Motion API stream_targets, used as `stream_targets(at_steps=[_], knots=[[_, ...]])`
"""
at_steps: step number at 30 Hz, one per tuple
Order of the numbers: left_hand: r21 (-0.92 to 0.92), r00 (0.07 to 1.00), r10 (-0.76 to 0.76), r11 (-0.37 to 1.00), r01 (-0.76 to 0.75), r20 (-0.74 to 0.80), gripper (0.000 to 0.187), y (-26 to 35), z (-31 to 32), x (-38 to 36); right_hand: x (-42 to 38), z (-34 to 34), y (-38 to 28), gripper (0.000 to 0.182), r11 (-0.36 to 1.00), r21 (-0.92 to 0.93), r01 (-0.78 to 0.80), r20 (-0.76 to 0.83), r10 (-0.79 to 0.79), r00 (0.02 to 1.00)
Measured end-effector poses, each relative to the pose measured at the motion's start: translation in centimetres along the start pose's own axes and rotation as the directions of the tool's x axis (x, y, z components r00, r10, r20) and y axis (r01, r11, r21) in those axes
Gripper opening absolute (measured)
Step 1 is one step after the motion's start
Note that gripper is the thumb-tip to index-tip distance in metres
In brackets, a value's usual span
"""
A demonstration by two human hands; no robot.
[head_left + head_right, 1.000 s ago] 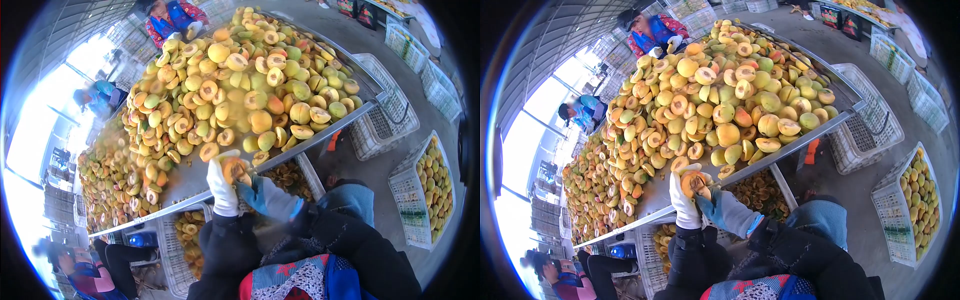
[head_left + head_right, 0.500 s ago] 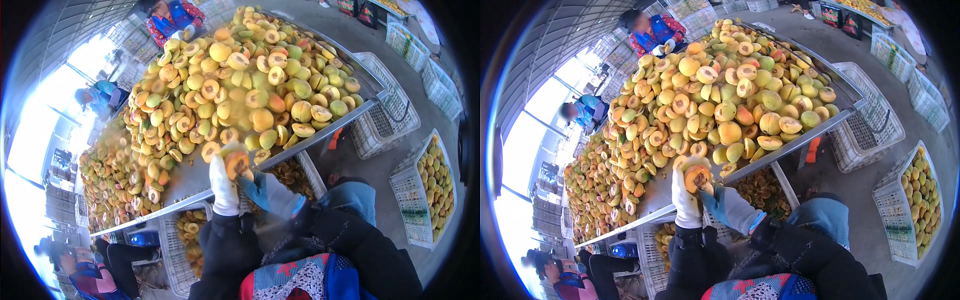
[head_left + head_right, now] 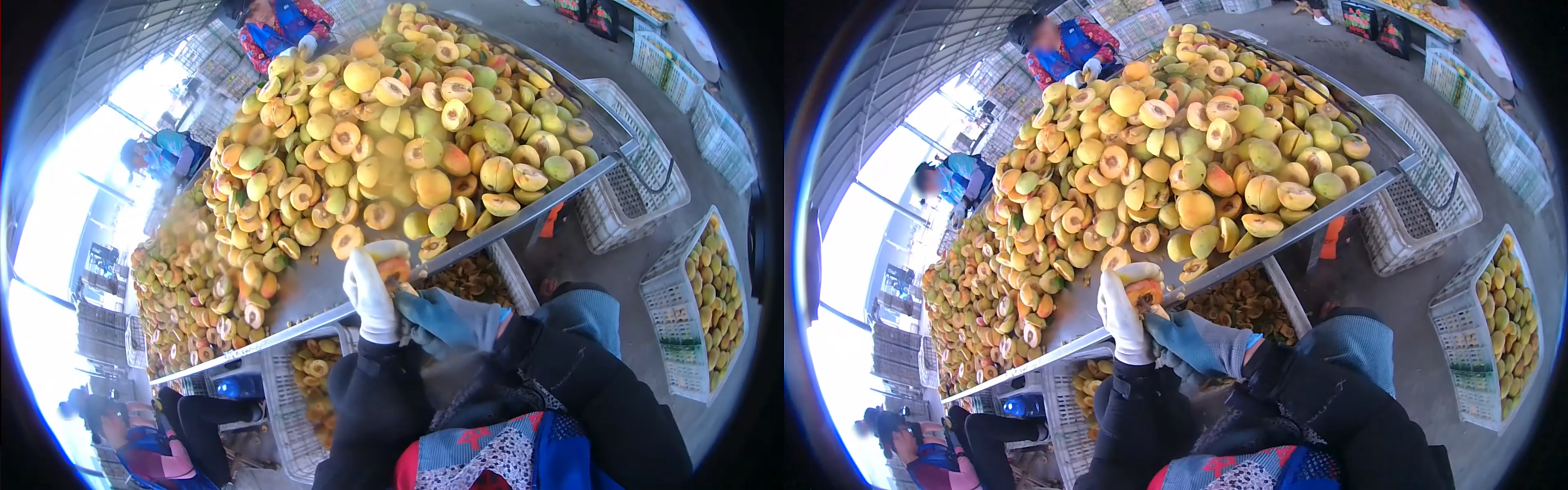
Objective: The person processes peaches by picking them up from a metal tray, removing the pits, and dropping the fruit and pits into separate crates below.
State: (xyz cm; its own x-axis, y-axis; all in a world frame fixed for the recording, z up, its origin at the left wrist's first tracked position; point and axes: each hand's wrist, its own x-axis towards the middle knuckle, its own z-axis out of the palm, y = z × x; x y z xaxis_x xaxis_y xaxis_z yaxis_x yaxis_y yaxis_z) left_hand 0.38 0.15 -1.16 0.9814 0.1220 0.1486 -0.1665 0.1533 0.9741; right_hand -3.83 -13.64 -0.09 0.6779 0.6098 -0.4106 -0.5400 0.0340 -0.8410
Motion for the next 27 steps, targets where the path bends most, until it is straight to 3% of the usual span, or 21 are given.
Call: stream_targets(at_steps=[1,4,7,10,13,16,18,20,23,24,25,26,27], knots=[[-0.044,0.999,-0.008,0.999,0.007,-0.035,0.062,0.1,0.4,-0.1,-0.1,-0.1,0.0,0.048,0.998,0.053,-0.027,0.036,0.025,0.999],[-0.055,0.988,-0.154,0.987,0.152,-0.031,0.061,0.8,0.4,-0.2,3.2,-0.1,3.4,0.047,0.876,-0.285,0.39,-0.13,-0.438,0.889],[0.138,0.972,-0.228,0.966,0.218,0.062,0.06,1.9,0.4,-0.1,2.8,-0.8,3.5,0.056,0.925,-0.306,0.227,-0.072,-0.26,0.963],[0.174,0.966,-0.155,0.977,0.12,0.205,0.055,1.0,-0.6,0.5,3.2,-1.2,4.2,0.057,0.998,-0.019,0.06,0.042,-0.06,0.997],[0.142,0.97,-0.096,0.988,0.065,0.225,0.055,0.3,-1.0,0.3,2.4,-0.9,3.3,0.057,0.988,-0.152,0.017,0.005,-0.017,1.0],[0.071,0.989,-0.065,0.996,0.057,0.13,0.056,-0.1,-0.4,-0.1,1.7,-0.3,2.9,0.06,0.982,-0.173,0.078,-0.047,-0.088,0.995],[0.007,0.997,-0.062,0.998,0.061,0.056,0.055,0.6,0.8,-0.6,2.2,-0.7,4.0,0.061,0.994,-0.01,0.11,0.008,-0.11,0.994],[0.053,0.989,-0.001,0.999,-0.007,0.15,0.05,-0.4,-0.4,-0.5,3.0,-1.1,4.4,0.057,0.984,0.082,0.155,0.063,-0.161,0.985],[0.179,0.936,0.207,0.948,-0.264,0.284,0.038,-1.4,-1.1,0.5,2.0,-0.9,2.9,0.046,0.958,-0.105,0.266,0.0,-0.267,0.964],[0.247,0.93,0.199,0.927,-0.281,0.31,0.044,-0.9,-0.8,0.5,1.3,-0.4,2.3,0.043,0.945,-0.148,0.293,-0.009,-0.297,0.955],[0.243,0.95,0.121,0.95,-0.195,0.288,0.046,-0.3,-0.5,0.1,3.2,-1.9,4.9,0.044,0.797,-0.44,0.414,0.01,-0.457,0.889],[0.236,0.963,0.041,0.966,-0.106,0.265,0.049,0.4,-0.2,-0.2,0.6,-0.5,1.8,0.047,0.971,-0.237,0.019,-0.092,-0.042,0.995],[0.136,0.969,-0.11,0.987,0.081,0.221,0.048,1.0,0.1,-0.5,0.3,-0.3,1.8,0.049,0.977,-0.215,0.009,-0.091,-0.029,0.995]])
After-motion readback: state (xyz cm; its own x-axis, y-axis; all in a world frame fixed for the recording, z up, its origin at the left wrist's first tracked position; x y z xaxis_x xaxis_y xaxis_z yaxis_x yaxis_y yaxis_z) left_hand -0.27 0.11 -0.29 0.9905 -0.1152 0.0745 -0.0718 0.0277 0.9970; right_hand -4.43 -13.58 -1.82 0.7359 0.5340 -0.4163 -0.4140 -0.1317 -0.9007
